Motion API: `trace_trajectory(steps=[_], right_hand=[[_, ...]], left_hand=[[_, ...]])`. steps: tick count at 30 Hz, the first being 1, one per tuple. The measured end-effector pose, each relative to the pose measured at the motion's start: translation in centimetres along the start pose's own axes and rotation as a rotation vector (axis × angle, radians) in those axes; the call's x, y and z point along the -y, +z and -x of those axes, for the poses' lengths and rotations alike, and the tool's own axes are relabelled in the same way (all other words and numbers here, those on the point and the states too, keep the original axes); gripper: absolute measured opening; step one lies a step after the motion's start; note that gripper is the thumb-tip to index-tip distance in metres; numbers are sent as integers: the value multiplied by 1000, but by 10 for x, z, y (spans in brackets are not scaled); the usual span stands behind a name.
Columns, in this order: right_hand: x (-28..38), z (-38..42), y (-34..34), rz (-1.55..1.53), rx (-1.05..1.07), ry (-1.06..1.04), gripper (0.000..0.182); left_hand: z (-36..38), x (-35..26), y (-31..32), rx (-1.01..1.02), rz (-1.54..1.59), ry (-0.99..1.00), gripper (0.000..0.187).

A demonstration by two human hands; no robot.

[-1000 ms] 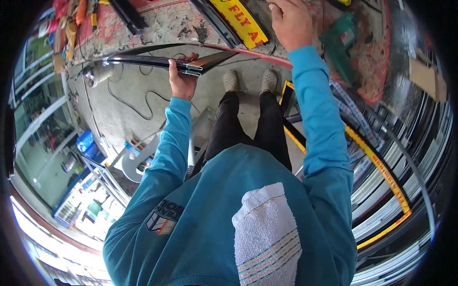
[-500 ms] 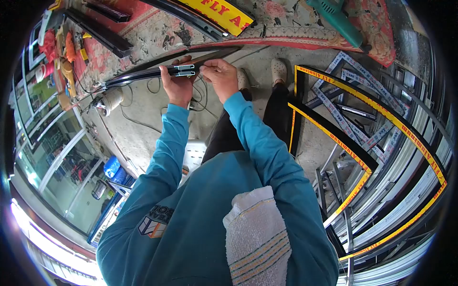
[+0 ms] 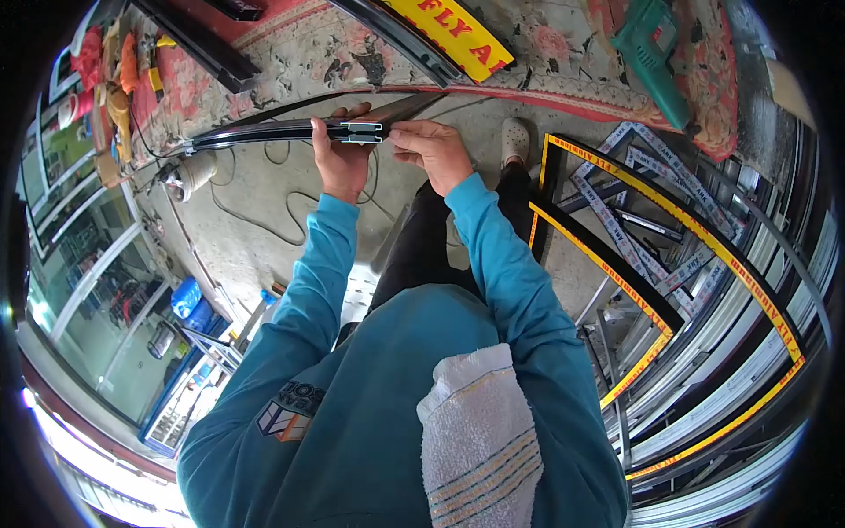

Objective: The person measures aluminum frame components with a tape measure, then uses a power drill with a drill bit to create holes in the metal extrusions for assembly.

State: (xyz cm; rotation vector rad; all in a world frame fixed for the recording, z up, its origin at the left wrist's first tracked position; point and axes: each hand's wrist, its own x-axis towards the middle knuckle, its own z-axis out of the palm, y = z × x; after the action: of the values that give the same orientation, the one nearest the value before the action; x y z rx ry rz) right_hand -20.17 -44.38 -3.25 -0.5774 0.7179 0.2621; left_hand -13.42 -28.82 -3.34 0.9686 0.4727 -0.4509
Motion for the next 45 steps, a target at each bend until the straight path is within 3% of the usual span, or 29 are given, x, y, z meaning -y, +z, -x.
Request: trace_trajectory(steps=[5, 13, 20, 23, 25, 28, 30, 33, 34, 36, 37, 39, 42, 45], right_hand=[[-1, -8, -3, 7, 24, 46, 19], [0, -24, 4, 24, 37, 395, 16], [0, -34, 1, -23, 147, 505, 17], [10, -2, -3, -17, 86, 321, 16], [24, 27, -22, 529, 18, -160, 17], [107, 93, -21, 1032, -132, -770, 21], [165, 110, -35, 1437, -412, -1237, 34], [236, 101, -66, 1813, -813, -1259, 73], [248, 90, -87, 1806, -813, -1260, 73], [265, 65, -115, 1879, -850, -742, 90], [264, 61, -120, 1872, -842, -739, 90], [267, 53, -119, 1735, -792, -1010, 97], [265, 55, -110, 1707, -782, -822, 95], [270, 47, -117, 1779, -788, -965, 93]], left_hand=[[2, 1, -4, -1, 31, 12, 57], [-3, -4, -6, -64, 53, 56, 59], [-5, -1, -6, -153, 21, 137, 63], [-4, 0, 2, -201, 47, 171, 65], [-6, 1, 7, -228, 72, 187, 65], [-10, 4, 6, -250, 112, 226, 64], [-9, 5, 8, -262, 136, 244, 61], [-13, 9, 3, -289, 179, 291, 58], [-12, 9, 6, -288, 174, 295, 58], [-12, 6, 16, -401, 246, 329, 54], [-12, 5, 24, -455, 229, 348, 54], [-15, 5, 14, -421, 283, 349, 49], [-13, 6, 9, -407, 327, 352, 44], [-13, 4, 8, -410, 320, 380, 43]])
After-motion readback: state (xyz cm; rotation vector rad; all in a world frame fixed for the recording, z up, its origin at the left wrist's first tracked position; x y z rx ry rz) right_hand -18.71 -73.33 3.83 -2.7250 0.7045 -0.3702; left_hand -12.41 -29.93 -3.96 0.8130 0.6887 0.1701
